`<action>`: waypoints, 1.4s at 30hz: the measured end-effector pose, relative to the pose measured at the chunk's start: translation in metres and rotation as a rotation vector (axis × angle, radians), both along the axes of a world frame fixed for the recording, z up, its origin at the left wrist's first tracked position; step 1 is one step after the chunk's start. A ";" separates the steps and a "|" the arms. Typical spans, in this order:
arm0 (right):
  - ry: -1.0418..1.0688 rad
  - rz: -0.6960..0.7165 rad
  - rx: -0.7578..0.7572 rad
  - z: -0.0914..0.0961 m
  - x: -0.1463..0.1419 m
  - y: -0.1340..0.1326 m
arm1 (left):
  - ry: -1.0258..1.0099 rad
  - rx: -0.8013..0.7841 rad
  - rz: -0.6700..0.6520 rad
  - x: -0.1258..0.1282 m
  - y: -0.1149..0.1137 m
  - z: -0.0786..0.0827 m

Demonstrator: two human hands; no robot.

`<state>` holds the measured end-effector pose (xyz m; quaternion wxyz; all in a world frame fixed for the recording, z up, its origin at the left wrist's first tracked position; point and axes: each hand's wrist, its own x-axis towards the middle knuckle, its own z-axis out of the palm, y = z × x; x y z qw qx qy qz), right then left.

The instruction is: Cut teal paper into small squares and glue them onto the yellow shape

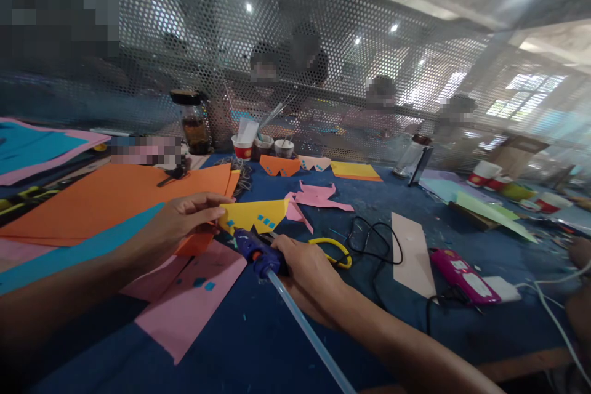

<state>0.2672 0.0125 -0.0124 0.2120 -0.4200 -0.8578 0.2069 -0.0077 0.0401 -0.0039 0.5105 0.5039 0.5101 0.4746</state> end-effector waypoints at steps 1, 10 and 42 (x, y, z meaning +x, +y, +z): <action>-0.001 -0.001 0.000 0.000 0.000 0.000 | -0.003 -0.002 0.000 0.000 0.000 0.000; -0.021 -0.008 0.044 -0.003 0.001 0.001 | 0.022 -0.004 0.031 0.002 -0.002 0.005; -0.020 -0.023 0.059 -0.006 0.000 0.002 | -0.001 -0.016 0.010 0.001 -0.002 0.005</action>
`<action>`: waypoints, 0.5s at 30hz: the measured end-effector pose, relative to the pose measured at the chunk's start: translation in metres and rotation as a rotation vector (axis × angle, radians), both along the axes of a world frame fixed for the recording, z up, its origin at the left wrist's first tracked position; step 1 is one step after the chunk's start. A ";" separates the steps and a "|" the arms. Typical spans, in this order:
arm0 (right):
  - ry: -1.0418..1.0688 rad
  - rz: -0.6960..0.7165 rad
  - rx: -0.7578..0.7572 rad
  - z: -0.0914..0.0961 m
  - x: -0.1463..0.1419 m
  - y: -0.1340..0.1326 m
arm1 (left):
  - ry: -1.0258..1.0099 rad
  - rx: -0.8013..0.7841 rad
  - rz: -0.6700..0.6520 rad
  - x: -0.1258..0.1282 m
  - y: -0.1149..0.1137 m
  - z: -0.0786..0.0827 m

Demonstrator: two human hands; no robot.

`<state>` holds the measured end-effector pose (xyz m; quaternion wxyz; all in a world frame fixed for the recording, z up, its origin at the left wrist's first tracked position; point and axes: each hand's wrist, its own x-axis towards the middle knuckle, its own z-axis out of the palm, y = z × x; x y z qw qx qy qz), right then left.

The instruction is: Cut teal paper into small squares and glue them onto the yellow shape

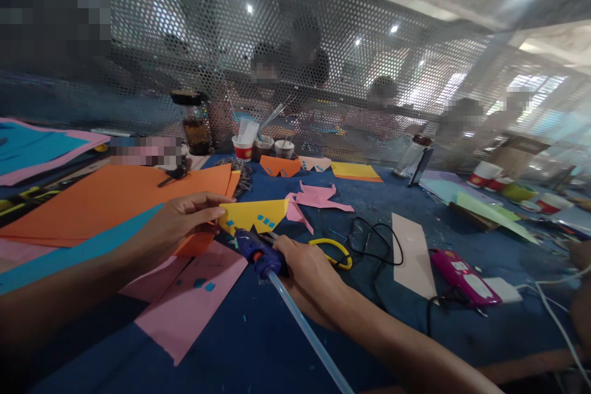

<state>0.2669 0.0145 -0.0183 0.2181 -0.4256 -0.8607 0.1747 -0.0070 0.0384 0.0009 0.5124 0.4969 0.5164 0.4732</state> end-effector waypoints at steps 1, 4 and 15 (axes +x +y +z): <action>-0.001 -0.003 0.001 0.000 0.000 0.000 | -0.003 -0.001 -0.002 0.000 0.000 0.000; -0.003 -0.005 0.000 0.001 0.000 0.000 | -0.012 0.007 -0.011 -0.001 0.000 -0.001; 0.020 0.012 0.003 -0.004 0.001 0.001 | 0.000 0.006 0.006 0.000 0.000 0.001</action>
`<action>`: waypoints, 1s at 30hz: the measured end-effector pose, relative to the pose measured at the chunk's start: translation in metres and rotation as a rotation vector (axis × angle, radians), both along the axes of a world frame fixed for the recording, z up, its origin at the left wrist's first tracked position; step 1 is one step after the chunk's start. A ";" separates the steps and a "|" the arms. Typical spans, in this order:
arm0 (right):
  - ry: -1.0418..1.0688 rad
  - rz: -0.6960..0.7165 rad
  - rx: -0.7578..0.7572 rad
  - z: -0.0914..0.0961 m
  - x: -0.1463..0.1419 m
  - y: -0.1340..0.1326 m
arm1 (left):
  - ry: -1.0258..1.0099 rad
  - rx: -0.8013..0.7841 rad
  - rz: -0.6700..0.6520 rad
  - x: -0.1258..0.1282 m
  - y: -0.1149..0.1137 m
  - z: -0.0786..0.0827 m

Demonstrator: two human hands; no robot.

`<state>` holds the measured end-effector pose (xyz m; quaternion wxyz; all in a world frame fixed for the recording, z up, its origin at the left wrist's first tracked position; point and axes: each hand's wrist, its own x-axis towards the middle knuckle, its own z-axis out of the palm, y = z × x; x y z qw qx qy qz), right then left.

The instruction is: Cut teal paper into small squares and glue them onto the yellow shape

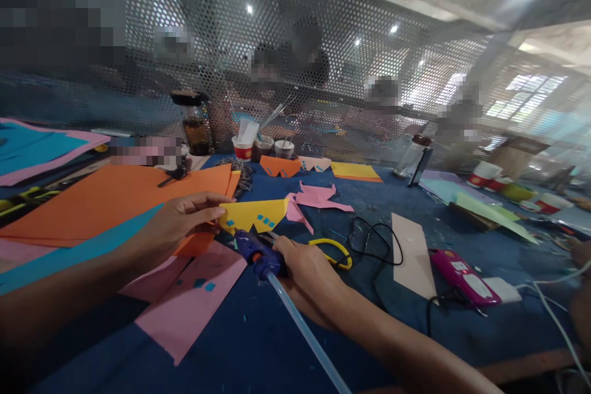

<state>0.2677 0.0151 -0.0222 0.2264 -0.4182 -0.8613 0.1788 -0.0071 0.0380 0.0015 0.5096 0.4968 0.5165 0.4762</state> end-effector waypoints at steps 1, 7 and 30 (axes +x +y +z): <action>0.000 0.003 -0.005 0.000 0.000 0.000 | 0.000 0.000 0.003 0.000 0.000 0.000; -0.011 -0.001 0.023 0.001 0.000 0.000 | -0.026 -0.016 -0.015 0.001 0.001 0.000; -0.021 -0.026 -0.022 0.001 0.000 0.003 | -0.009 0.008 -0.003 -0.001 0.003 -0.004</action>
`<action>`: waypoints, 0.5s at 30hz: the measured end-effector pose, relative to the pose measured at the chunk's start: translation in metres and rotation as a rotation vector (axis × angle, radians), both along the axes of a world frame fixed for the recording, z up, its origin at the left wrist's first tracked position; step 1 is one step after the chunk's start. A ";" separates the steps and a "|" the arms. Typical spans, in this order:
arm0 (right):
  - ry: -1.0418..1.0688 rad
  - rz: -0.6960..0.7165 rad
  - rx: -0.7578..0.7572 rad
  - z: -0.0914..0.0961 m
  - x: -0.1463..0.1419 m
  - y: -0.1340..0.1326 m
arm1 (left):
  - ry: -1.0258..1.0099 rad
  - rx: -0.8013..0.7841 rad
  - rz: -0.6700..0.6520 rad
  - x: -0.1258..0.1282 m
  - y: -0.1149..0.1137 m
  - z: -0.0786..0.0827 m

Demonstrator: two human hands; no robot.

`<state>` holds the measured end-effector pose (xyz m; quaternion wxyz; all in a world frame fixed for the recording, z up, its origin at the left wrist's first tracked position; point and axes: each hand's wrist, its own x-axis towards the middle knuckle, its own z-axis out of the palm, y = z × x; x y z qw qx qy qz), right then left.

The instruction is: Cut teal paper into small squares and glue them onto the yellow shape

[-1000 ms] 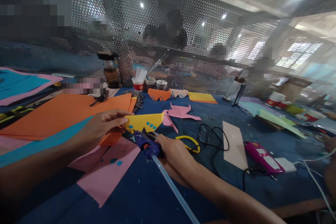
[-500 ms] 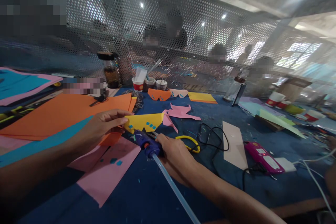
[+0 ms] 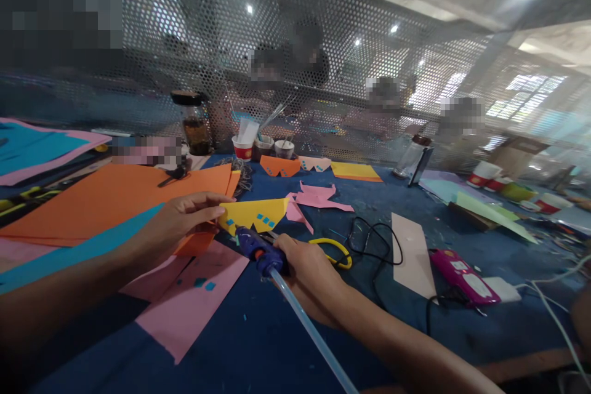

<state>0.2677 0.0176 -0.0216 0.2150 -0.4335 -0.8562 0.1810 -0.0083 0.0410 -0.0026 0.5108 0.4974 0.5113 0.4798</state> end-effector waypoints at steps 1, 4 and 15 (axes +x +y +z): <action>0.019 -0.005 0.000 0.001 0.000 -0.001 | 0.000 0.001 0.001 0.000 0.000 0.000; 0.099 -0.010 -0.027 0.007 -0.002 -0.006 | 0.000 -0.003 0.004 0.001 -0.001 0.001; 0.155 0.193 -0.078 0.015 -0.002 -0.008 | 0.020 0.013 0.012 -0.002 0.003 -0.004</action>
